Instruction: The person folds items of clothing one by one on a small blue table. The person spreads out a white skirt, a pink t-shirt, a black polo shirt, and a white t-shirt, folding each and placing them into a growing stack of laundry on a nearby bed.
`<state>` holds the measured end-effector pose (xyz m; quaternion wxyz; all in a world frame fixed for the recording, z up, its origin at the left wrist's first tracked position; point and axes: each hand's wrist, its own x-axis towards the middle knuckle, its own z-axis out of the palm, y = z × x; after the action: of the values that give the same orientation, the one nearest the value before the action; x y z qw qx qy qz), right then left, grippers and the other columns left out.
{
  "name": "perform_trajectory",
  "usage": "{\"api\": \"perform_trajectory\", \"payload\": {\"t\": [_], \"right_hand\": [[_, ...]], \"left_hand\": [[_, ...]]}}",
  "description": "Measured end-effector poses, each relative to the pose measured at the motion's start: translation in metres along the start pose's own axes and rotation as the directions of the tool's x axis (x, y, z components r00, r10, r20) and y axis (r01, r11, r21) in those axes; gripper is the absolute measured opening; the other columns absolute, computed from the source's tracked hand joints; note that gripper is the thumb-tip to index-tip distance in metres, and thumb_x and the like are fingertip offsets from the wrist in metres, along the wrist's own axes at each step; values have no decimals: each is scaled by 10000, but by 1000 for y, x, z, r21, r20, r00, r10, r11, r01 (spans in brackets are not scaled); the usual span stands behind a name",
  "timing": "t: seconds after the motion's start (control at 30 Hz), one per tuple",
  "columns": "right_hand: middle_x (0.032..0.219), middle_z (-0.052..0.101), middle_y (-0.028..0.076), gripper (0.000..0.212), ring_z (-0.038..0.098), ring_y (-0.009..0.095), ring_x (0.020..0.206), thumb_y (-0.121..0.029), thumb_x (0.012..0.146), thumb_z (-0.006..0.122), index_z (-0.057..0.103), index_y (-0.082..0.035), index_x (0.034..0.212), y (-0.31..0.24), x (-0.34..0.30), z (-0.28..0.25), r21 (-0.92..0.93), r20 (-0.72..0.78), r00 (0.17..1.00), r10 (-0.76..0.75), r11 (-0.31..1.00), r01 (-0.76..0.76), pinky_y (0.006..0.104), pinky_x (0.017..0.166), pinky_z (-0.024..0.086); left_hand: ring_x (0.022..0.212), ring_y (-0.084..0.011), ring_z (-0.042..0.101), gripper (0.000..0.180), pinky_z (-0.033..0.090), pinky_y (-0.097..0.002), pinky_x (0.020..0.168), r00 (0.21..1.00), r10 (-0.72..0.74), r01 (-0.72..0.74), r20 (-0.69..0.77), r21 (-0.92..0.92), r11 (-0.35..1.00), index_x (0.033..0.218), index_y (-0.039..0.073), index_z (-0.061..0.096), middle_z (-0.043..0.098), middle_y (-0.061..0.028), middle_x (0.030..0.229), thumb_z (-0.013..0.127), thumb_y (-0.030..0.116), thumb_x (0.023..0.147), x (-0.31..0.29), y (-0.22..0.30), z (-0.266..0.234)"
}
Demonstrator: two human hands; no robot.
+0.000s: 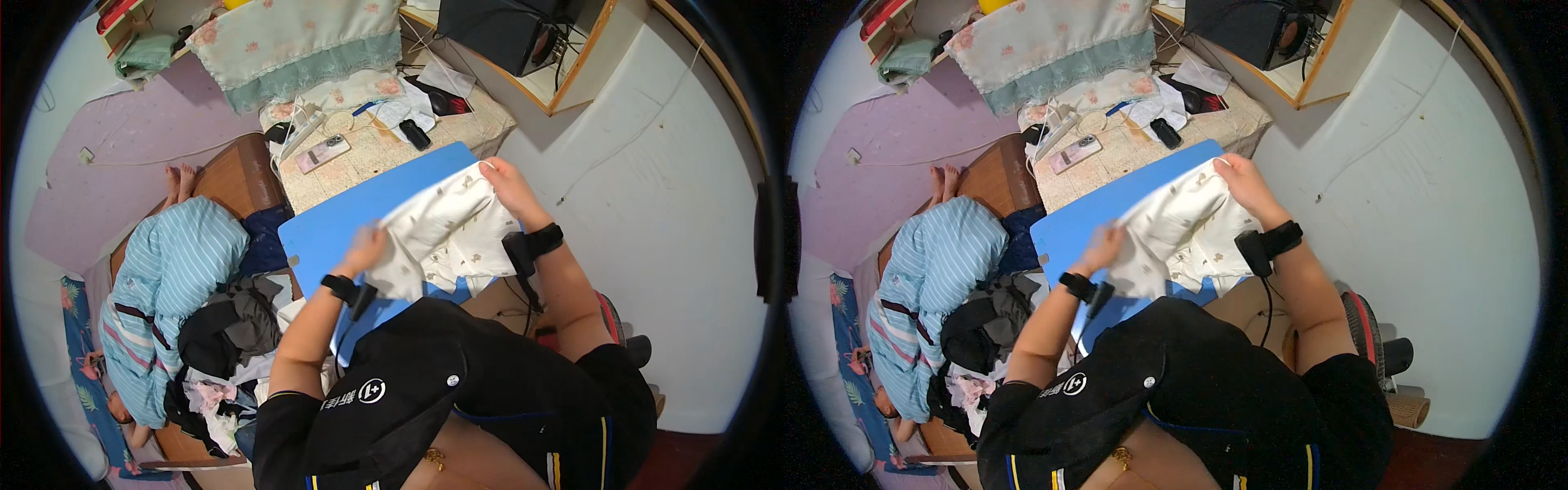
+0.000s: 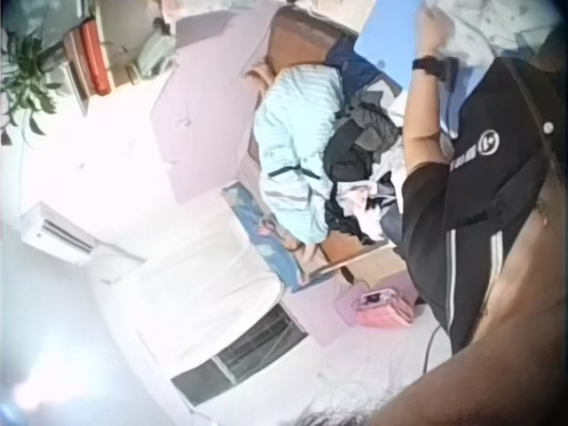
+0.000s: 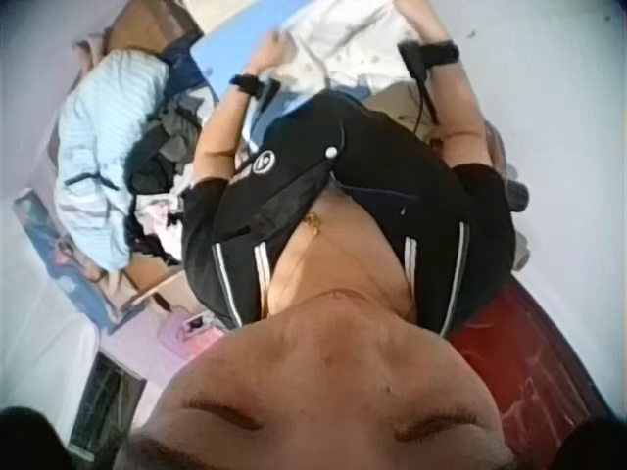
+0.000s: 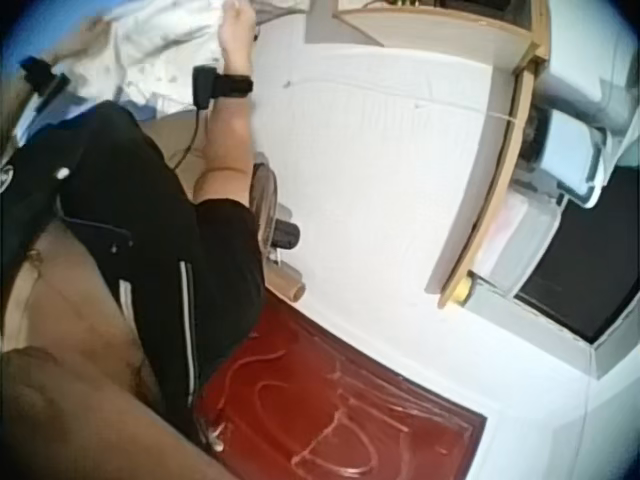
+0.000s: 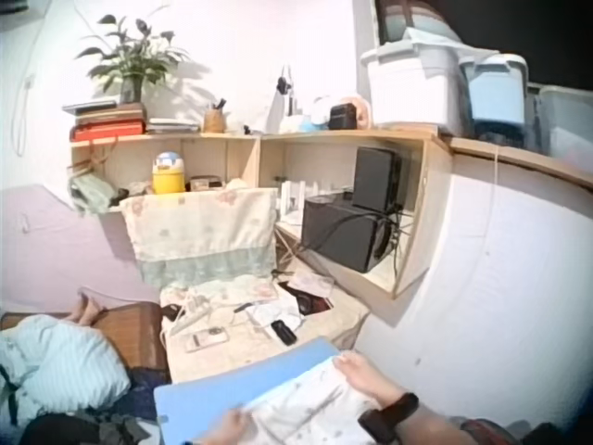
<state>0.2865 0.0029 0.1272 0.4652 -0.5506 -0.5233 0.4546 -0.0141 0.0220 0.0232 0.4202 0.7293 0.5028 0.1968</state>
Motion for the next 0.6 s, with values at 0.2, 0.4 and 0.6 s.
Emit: {"api": "perform_trajectory", "payload": {"t": [0.2, 0.4, 0.6], "right_hand": [[754, 591, 68, 252, 516, 108, 708, -217, 896, 489, 580, 17, 919, -79, 25, -13, -552, -192, 920, -342, 813, 187, 267, 669, 423], [674, 501, -12, 234, 436, 50, 648, -215, 905, 496, 586, 0, 924, -147, 15, -34, -386, -150, 723, -674, 713, 585, 200, 600, 377], [772, 565, -3, 237, 477, 55, 743, -193, 912, 487, 586, 17, 956, -80, -17, -9, -390, 92, 954, -285, 871, 298, 207, 672, 403]], "left_hand": [[639, -373, 538, 145, 418, -406, 582, 786, 428, -384, -446, 190, 903, 888, -8, 545, 530, -222, 676, 492, 123, 853, 23, 71, -134], [812, -321, 540, 143, 429, -363, 702, 416, 716, -476, -561, 537, 697, 934, 12, 565, 569, -149, 864, 526, -20, 800, -31, 159, -164], [799, -340, 530, 118, 417, -407, 715, 595, 692, -397, -409, 599, 695, 851, 5, 560, 564, -162, 826, 536, -22, 739, -61, 73, -126]]}}
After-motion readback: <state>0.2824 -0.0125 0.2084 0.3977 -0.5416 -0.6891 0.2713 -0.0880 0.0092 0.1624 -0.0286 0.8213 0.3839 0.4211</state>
